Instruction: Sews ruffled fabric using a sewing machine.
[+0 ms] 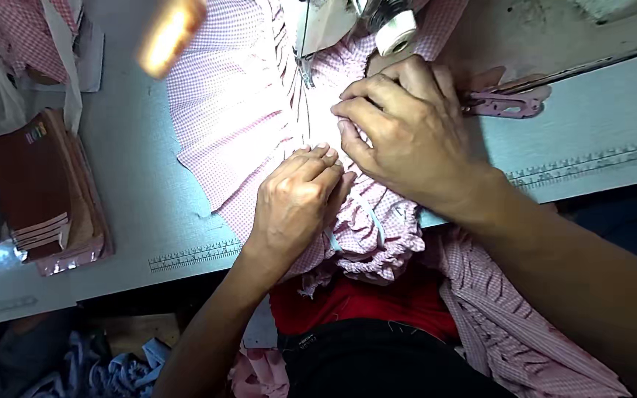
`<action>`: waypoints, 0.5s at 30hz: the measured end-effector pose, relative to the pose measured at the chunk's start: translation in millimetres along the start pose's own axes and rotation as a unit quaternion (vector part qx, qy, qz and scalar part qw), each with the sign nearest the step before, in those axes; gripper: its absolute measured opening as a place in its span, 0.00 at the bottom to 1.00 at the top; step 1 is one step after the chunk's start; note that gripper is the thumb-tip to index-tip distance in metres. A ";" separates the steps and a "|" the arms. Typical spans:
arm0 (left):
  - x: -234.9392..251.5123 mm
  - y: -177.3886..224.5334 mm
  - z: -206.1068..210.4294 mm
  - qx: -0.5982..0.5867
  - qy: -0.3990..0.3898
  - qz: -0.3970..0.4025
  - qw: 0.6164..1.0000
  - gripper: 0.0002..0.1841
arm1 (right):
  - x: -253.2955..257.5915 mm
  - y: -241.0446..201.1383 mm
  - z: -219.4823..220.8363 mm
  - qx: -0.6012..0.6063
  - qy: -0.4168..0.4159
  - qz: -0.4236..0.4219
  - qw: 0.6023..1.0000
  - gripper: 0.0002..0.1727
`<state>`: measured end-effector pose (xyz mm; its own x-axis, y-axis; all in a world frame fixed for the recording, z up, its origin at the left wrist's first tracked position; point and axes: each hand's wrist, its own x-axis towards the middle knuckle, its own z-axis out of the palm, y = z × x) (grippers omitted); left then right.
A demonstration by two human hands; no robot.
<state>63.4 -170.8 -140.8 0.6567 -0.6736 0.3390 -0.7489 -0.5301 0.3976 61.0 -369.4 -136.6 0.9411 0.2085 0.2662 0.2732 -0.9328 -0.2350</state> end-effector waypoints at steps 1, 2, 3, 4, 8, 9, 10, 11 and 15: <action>-0.3 0.4 -0.2 0.001 0.000 -0.003 1.000 0.12 | 0.3 -0.1 -0.4 -0.007 -0.006 0.008 1.000 0.20; -0.6 1.3 -0.8 0.000 -0.001 -0.006 1.000 0.13 | 0.6 -0.4 -0.6 -0.008 -0.010 0.013 1.000 0.21; -0.5 2.5 -1.5 0.000 -0.002 -0.008 1.000 0.14 | 0.8 -0.4 -0.6 -0.002 -0.012 0.013 1.000 0.21; -0.2 4.0 -1.9 0.001 -0.003 -0.011 1.000 0.15 | 0.4 -0.4 -0.5 0.006 -0.010 0.009 1.000 0.21; -0.1 5.7 -0.6 0.011 -0.001 -0.015 1.000 0.14 | -0.7 -0.7 1.8 0.010 0.006 -0.016 1.000 0.18; -0.4 5.9 -0.3 0.012 0.002 -0.014 1.000 0.13 | -0.8 -1.3 1.7 0.001 0.005 -0.008 1.000 0.19; -0.5 6.5 -0.8 0.011 0.001 -0.014 1.000 0.13 | -0.3 -1.9 1.2 -0.007 0.001 0.004 1.000 0.20; -0.6 7.3 -1.9 0.010 -0.001 -0.013 1.000 0.12 | 0.1 -2.3 0.5 -0.012 -0.007 0.013 1.000 0.22; -0.6 7.1 -2.8 0.013 -0.010 -0.013 1.000 0.12 | -0.6 -1.5 -0.7 -0.007 0.003 -0.010 1.000 0.19</action>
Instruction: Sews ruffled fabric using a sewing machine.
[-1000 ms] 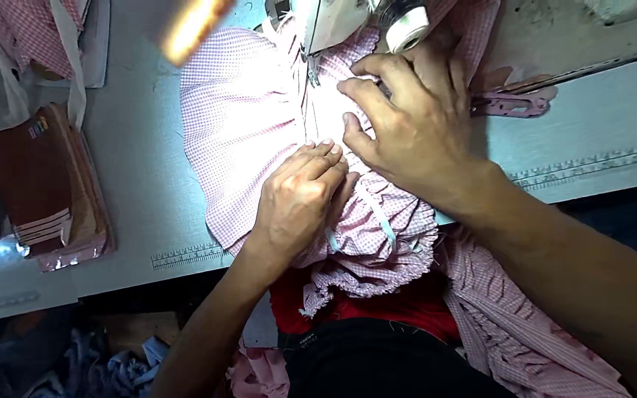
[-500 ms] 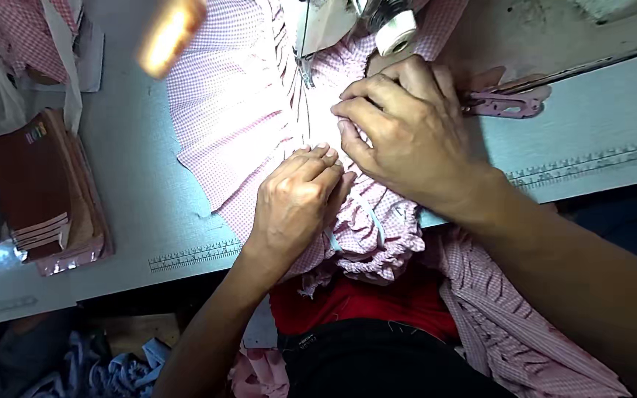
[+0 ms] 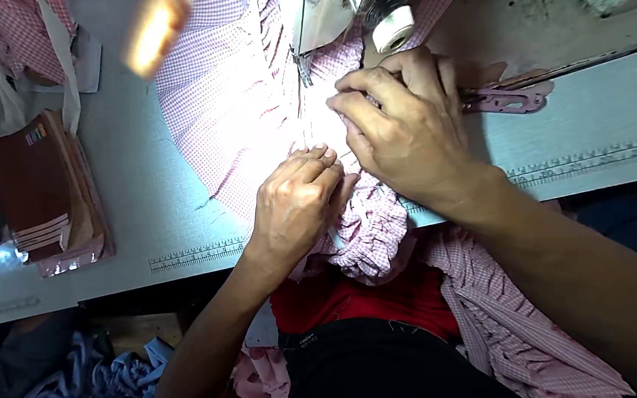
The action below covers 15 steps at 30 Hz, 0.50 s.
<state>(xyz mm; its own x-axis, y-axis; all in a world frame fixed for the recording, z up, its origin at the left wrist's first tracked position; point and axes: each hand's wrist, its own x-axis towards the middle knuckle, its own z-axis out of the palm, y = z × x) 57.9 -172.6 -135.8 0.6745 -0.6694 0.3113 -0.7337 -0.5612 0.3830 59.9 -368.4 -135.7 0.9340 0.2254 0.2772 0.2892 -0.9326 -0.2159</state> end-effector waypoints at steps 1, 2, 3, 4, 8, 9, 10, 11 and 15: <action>0.1 -0.1 0.1 0.002 0.001 0.002 1.000 0.12 | -0.3 0.8 1.1 0.001 0.003 -0.012 1.000 0.17; 0.3 -0.4 0.2 0.003 0.001 0.005 1.000 0.12 | -0.4 1.1 1.6 0.000 0.001 -0.016 1.000 0.17; 0.4 -0.7 0.2 0.004 0.001 0.007 1.000 0.12 | -0.1 0.9 1.3 -0.005 -0.005 -0.012 1.000 0.18; 0.3 -1.1 0.2 0.005 0.000 0.008 1.000 0.12 | 0.8 0.6 0.7 -0.011 -0.011 -0.003 1.000 0.19; -0.7 -1.8 1.5 0.003 0.003 0.010 1.000 0.12 | 7.0 3.1 1.5 -0.030 -0.025 0.019 0.999 0.20; -0.6 -1.9 2.1 0.003 0.005 0.010 1.000 0.12 | 7.4 2.9 0.9 -0.033 -0.023 0.022 0.999 0.20; -0.1 -2.6 2.5 0.003 0.005 0.011 1.000 0.12 | 5.9 0.6 -2.4 -0.034 -0.016 0.027 0.999 0.19; 0.1 -3.5 2.7 0.000 0.004 0.013 1.000 0.12 | 0.6 -5.1 -8.6 -0.027 -0.009 0.032 0.999 0.19; -8.3 -1.9 1.8 -0.026 -0.012 -0.006 1.000 0.15 | -50.5 -45.0 -33.0 0.052 -0.025 0.143 0.988 0.35</action>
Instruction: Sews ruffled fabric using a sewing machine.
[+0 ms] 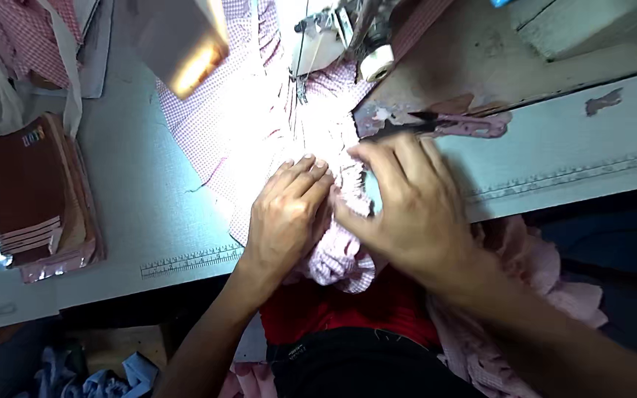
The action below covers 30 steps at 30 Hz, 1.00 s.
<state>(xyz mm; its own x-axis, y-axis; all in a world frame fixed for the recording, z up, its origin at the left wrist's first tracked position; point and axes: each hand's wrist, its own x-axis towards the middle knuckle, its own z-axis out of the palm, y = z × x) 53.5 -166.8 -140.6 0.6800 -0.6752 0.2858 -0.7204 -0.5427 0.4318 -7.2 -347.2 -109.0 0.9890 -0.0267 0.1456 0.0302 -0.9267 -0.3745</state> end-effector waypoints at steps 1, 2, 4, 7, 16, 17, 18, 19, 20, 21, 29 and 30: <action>-9.8 4.4 -1.5 -0.014 0.003 -0.027 1.000 0.17 | -18.4 -5.4 2.1 0.012 -0.014 0.042 0.999 0.44; -22.6 10.6 -2.5 -0.029 0.016 -0.064 0.997 0.21 | -35.4 -10.1 5.5 0.020 -0.022 0.078 0.997 0.47; -46.6 17.1 -0.6 -0.022 0.061 -0.140 0.988 0.25 | -56.0 -16.9 10.2 0.016 -0.004 0.115 0.993 0.38; -58.6 -11.9 -11.5 0.050 0.019 -0.162 0.985 0.30 | -55.2 -25.9 15.4 0.065 0.009 0.111 0.992 0.15; -4.3 -89.7 -86.2 0.188 0.018 -0.142 0.972 0.27 | -35.9 -5.1 -3.7 0.637 -0.026 0.281 0.717 0.17; -13.7 -58.6 -75.0 0.160 0.034 -0.157 0.974 0.26 | -36.4 -4.3 -3.2 0.649 -0.032 0.288 0.704 0.18; -27.8 -36.2 -57.8 0.141 0.036 -0.167 0.975 0.27 | -37.8 -4.7 -2.8 0.649 -0.040 0.287 0.703 0.19; -42.6 -28.0 -38.5 0.131 0.028 -0.172 0.976 0.30 | -38.6 -4.4 -2.9 0.631 -0.053 0.278 0.723 0.22; -52.0 -27.5 -25.0 0.140 0.018 -0.170 0.975 0.34 | -39.2 -3.4 -3.1 0.580 -0.068 0.260 0.769 0.26; -54.5 -34.4 -20.5 0.150 0.019 -0.156 0.976 0.36 | -39.4 -3.0 -7.7 0.495 -0.095 0.240 0.830 0.32; -76.0 -40.5 -74.9 0.197 0.072 -0.278 0.937 0.34 | -83.1 4.3 -12.0 0.029 0.145 0.071 0.986 0.26; -81.6 -20.6 -73.9 0.173 0.105 -0.322 0.925 0.32 | -89.9 1.2 -10.3 0.055 0.179 0.043 0.981 0.22</action>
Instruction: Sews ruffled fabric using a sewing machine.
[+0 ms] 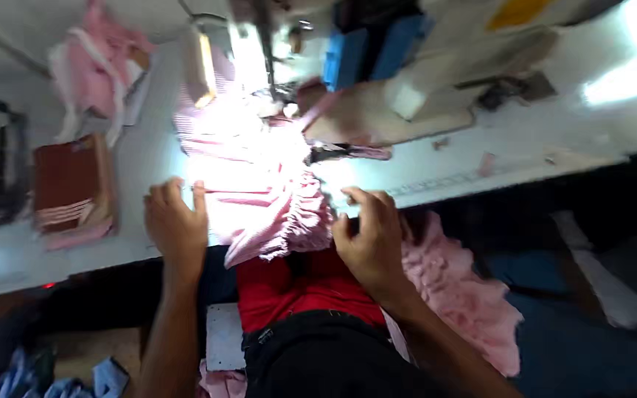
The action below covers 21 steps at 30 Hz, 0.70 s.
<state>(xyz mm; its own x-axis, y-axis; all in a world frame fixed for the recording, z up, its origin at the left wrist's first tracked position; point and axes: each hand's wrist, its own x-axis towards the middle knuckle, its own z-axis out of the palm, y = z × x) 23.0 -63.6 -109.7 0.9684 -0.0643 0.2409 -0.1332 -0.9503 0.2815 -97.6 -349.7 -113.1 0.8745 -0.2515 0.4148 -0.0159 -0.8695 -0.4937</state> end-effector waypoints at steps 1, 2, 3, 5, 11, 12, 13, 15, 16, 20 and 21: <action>-19.5 10.6 -1.8 -0.022 0.009 -0.045 0.999 0.32 | -9.2 -4.7 2.3 0.029 0.019 -0.022 0.999 0.19; -39.5 19.7 2.7 -0.032 0.016 -0.080 0.996 0.32 | -18.6 -11.8 7.1 0.053 0.015 -0.035 0.998 0.20; -56.2 26.7 12.4 -0.034 0.030 -0.099 0.994 0.31 | -25.5 -20.4 15.1 0.063 -0.001 -0.034 0.997 0.24; -77.7 33.9 34.7 -0.022 0.059 -0.094 0.994 0.28 | -30.3 -33.1 34.9 0.023 -0.053 -0.001 0.998 0.37; -64.4 37.3 32.2 -0.140 0.033 -0.076 0.987 0.16 | -17.7 -33.4 40.8 0.095 -0.148 0.014 0.984 0.14; -51.0 31.1 30.0 -0.202 0.063 -0.102 0.972 0.16 | -15.9 -31.5 33.3 0.200 -0.159 0.068 0.964 0.11; -37.8 21.2 24.9 -0.268 0.067 -0.125 0.953 0.17 | -13.5 -29.3 24.7 0.322 -0.162 0.143 0.922 0.11; -11.3 -8.7 12.5 -0.342 0.052 -0.131 0.929 0.19 | -6.7 -22.8 -1.1 0.512 -0.158 0.294 0.792 0.17; 1.8 -24.7 6.1 -0.341 0.043 -0.109 0.933 0.20 | -4.2 -16.0 -15.5 0.542 -0.163 0.320 0.760 0.20; 45.4 -57.0 -20.3 -0.236 -0.007 -0.045 0.971 0.23 | -8.5 33.3 -30.0 0.410 -0.316 0.241 0.821 0.18; 48.0 -55.7 -24.0 -0.201 -0.023 -0.042 0.978 0.24 | -14.9 39.0 -27.0 0.290 -0.337 0.209 0.871 0.15</action>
<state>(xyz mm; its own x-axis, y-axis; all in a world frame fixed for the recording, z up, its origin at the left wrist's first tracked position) 71.9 -6.5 -91.5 0.9868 -0.0130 0.1617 -0.1154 -0.7567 0.6435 -124.4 -391.4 -118.0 0.9402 -0.0178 -0.3401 -0.3243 -0.3513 -0.8783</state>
